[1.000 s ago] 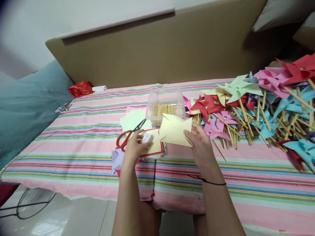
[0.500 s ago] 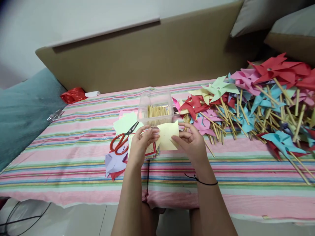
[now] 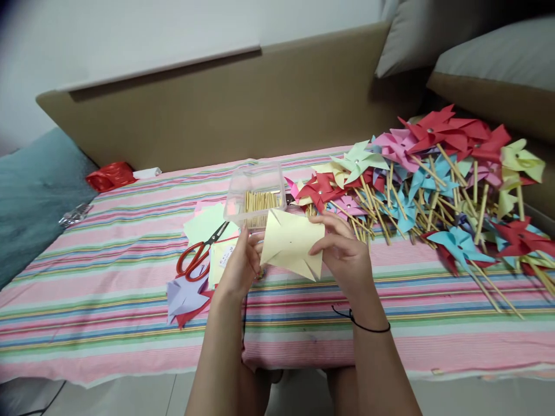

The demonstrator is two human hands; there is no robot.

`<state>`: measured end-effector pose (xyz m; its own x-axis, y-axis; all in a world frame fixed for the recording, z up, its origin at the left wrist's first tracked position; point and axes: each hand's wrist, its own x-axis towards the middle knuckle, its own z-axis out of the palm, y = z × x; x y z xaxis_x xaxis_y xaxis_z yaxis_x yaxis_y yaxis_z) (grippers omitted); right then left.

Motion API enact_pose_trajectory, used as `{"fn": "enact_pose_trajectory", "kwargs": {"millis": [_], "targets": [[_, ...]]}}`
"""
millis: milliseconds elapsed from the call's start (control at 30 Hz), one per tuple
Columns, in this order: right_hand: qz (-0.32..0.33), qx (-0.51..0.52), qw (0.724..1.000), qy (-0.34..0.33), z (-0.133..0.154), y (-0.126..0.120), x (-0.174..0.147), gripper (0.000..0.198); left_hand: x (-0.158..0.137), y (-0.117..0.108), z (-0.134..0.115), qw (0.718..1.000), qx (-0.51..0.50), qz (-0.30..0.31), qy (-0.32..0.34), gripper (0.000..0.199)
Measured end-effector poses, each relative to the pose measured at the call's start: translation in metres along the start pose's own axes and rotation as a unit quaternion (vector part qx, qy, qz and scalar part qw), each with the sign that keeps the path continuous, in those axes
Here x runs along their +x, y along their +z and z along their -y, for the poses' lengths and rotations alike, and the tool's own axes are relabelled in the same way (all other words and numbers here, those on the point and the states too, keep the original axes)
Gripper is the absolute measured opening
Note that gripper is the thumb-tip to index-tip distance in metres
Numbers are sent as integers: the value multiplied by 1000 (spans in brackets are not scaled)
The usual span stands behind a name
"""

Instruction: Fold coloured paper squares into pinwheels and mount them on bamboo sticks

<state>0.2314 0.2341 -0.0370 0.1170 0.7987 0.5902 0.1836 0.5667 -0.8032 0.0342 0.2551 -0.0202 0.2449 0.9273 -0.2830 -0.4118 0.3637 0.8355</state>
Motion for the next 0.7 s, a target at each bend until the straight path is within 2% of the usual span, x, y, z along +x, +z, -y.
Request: {"fn": "enact_pose_trajectory", "kwargs": {"millis": [100, 167, 267, 367, 433, 533, 600, 700], "targets": [[38, 18, 998, 37, 2, -3, -1, 31, -4, 0, 1, 998, 34, 53, 15, 45], [61, 2, 996, 58, 4, -3, -2, 30, -5, 1, 2, 996, 57, 61, 22, 40], [90, -17, 993, 75, 6, -2, -1, 25, -5, 5, 4, 996, 76, 27, 26, 39], [14, 52, 988, 146, 6, 3, 0, 11, -3, 10, 4, 995, 72, -32, 67, 36], [-51, 118, 967, 221, 5, 9, 1, 36, -2, 13, 5, 991, 70, -56, 100, 35], [-49, 167, 938, 298, 6, 19, 1, 74, 0, 15, 6, 987, 87, -56, 124, 30], [-32, 174, 933, 313, 7, 23, 1, 82, 1, 16, 7, 985, 105, -42, 130, 26], [-31, 165, 945, 282, 10, 23, 0, 74, 1, 14, 7, 977, 131, -37, 167, 21]]}}
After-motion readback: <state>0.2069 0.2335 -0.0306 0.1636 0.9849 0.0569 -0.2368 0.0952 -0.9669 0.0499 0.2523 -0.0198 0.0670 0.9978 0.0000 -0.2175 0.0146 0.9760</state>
